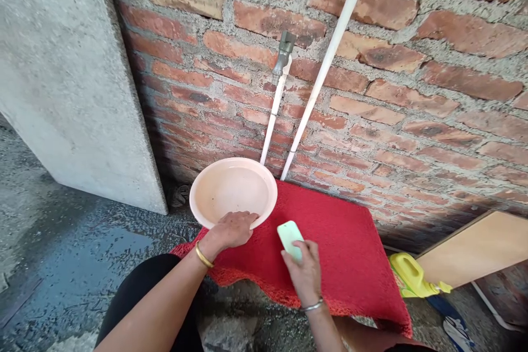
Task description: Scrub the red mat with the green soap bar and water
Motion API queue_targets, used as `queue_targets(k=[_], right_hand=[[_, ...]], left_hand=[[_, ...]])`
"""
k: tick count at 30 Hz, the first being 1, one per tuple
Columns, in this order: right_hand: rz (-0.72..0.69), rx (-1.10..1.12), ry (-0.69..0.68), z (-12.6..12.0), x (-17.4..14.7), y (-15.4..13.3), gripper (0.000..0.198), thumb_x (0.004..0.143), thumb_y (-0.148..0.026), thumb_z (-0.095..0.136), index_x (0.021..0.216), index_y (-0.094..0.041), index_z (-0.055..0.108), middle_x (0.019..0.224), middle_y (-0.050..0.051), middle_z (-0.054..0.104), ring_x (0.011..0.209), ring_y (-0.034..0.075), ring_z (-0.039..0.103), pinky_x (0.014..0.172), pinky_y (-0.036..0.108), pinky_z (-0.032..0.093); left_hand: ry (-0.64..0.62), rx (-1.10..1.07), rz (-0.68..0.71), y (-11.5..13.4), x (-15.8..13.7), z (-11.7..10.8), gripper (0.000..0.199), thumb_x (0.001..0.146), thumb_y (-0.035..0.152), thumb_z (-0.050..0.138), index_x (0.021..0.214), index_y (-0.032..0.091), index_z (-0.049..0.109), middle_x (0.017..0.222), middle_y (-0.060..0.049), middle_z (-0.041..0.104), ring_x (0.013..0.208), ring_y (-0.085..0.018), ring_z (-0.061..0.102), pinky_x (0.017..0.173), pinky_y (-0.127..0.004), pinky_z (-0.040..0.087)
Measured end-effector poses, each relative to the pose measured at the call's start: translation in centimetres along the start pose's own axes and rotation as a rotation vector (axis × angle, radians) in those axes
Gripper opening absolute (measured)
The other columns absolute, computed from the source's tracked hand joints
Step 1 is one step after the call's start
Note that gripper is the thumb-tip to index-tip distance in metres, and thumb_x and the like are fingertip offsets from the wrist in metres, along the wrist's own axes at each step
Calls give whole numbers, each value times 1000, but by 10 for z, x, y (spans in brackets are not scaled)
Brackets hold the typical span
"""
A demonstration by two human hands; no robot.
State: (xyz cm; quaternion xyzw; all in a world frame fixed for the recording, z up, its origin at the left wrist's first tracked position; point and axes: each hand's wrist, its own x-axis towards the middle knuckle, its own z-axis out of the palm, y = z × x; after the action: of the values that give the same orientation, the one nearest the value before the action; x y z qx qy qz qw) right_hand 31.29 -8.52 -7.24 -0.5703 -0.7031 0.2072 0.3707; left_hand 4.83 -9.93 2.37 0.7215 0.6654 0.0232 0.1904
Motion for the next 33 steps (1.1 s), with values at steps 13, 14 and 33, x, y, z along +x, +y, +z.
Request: queue_targets(k=[13,14,33], right_hand=[[255,-219,294,-99,27,90,65,65,-87,57,85,-27,73,87,11,59,100,36,58,93,54,48],[299,-241,333,-108,27,95,63,64,-87,58,83,-28,72,83,12,59,101,38,57,92,56,48],[37,-86,34,-29,45,40,48,74,-67,62,92,-24,76,104,8,58,99,27,60,97,45,50]], left_hand=[[-19,8,-4,2,-2,-3,54,93,24,45,145,23,55,141,-13,66,128,-30,63,108,-48,48],[-19,4,-7,2,-2,-3,53,93,24,45,145,24,56,140,-12,66,127,-30,63,109,-47,48],[-12,29,-3,2,-2,-1,55,92,22,44,146,22,56,139,-13,67,127,-30,64,109,-47,48]])
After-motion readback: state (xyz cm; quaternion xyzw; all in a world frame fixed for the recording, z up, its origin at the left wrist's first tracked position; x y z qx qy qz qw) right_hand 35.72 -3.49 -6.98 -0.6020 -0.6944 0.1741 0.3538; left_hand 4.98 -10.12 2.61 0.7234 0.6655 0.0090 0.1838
